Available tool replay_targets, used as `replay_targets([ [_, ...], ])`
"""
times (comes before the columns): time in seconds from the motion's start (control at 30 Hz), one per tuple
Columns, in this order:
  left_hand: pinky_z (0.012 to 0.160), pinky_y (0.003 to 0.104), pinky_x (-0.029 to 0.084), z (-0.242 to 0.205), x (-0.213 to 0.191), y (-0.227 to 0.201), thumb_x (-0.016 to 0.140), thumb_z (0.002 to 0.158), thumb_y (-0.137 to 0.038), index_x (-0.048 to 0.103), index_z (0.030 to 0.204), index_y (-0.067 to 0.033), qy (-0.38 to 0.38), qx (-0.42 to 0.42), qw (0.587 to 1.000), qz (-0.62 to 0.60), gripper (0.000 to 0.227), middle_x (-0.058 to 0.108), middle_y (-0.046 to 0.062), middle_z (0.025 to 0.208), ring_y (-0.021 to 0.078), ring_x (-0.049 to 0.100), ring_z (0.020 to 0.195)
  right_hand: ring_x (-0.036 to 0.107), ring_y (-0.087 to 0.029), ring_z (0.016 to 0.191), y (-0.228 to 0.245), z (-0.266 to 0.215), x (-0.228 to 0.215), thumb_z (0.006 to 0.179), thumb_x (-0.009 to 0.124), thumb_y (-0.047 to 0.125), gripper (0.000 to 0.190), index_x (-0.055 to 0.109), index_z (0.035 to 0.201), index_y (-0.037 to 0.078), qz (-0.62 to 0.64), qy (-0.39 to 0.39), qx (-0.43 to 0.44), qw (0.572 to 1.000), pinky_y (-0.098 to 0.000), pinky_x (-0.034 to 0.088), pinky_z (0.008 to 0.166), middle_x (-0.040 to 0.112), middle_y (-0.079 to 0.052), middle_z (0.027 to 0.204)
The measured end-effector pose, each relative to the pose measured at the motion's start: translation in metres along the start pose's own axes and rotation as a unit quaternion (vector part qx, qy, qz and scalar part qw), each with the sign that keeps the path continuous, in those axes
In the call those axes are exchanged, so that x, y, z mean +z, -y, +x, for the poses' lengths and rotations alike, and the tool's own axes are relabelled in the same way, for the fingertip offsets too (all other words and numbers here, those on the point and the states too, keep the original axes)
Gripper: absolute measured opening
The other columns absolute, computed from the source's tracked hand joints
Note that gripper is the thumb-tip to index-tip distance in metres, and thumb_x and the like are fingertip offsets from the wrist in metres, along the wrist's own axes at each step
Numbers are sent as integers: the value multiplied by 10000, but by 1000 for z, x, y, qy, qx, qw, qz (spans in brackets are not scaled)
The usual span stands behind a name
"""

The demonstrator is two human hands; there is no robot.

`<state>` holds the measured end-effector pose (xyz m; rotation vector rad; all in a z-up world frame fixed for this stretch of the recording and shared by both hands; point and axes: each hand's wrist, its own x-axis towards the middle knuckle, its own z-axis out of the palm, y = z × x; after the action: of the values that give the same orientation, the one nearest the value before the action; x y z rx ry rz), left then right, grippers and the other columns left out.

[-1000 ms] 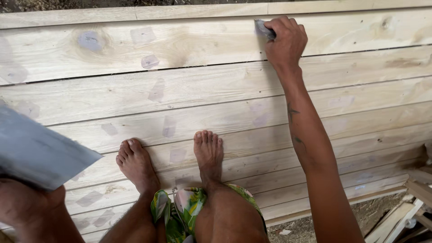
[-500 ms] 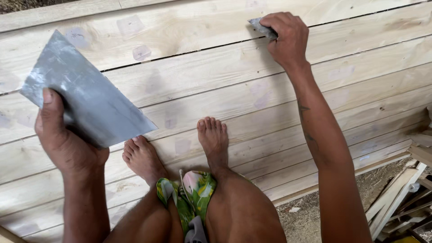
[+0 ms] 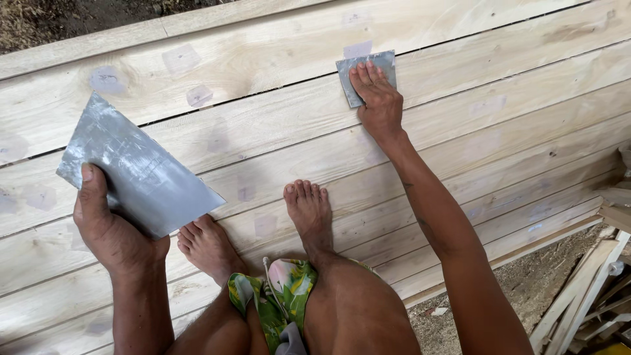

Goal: The person applies a pinkish filler to gaps between wooden planks using a small metal scraper, smoothing the material into the seams. They repeatedly transfer filler from a larger metal plate to the application tool and work along the plank joints.

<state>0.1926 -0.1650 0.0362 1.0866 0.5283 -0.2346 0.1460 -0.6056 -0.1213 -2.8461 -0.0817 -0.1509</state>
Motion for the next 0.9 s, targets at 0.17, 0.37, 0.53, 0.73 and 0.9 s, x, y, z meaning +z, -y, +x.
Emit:
replay_targets([
  [0.17, 959, 330, 580, -6, 9, 3, 612, 1132, -334, 573, 1360, 53, -14, -15, 1000, 17, 451, 657, 127, 1182, 193, 665, 1094, 690, -275, 1237, -1, 19, -30, 797, 644, -176, 464, 788, 1161, 73, 43, 0, 31, 999, -416, 528, 1087, 747, -133, 1226],
  [0.37, 893, 313, 584, -8, 19, 7, 608, 1059, -362, 597, 1302, 16, -41, -47, 996, 70, 449, 663, 101, 1140, 167, 662, 1030, 733, -252, 1108, 1, 49, -21, 837, 731, -107, 296, 798, 1054, 82, -29, -80, 19, 996, -395, 557, 922, 791, -68, 1117],
  [0.53, 907, 312, 580, -11, 19, 6, 621, 1066, -367, 596, 1284, 11, -41, -52, 995, 77, 438, 658, 106, 1135, 170, 659, 1046, 723, -248, 1025, 19, 35, -4, 832, 862, 74, 171, 751, 961, 92, -35, -138, -11, 990, -380, 535, 827, 767, -49, 1031],
  [0.73, 872, 328, 593, -9, 13, 6, 608, 1051, -377, 602, 1246, 4, -41, -44, 994, 86, 429, 662, 112, 1076, 185, 674, 1005, 744, -221, 949, 2, 36, -31, 813, 783, -63, 212, 782, 926, 116, -23, -38, 2, 999, -373, 537, 795, 794, -30, 993],
  [0.9, 909, 322, 589, -13, 10, 7, 623, 1056, -377, 591, 1285, 19, -43, -48, 994, 83, 459, 654, 111, 1125, 176, 665, 1051, 756, -233, 1012, 6, 12, -50, 813, 768, -73, 242, 797, 993, 88, 3, -65, 29, 997, -385, 550, 841, 799, -55, 1039],
])
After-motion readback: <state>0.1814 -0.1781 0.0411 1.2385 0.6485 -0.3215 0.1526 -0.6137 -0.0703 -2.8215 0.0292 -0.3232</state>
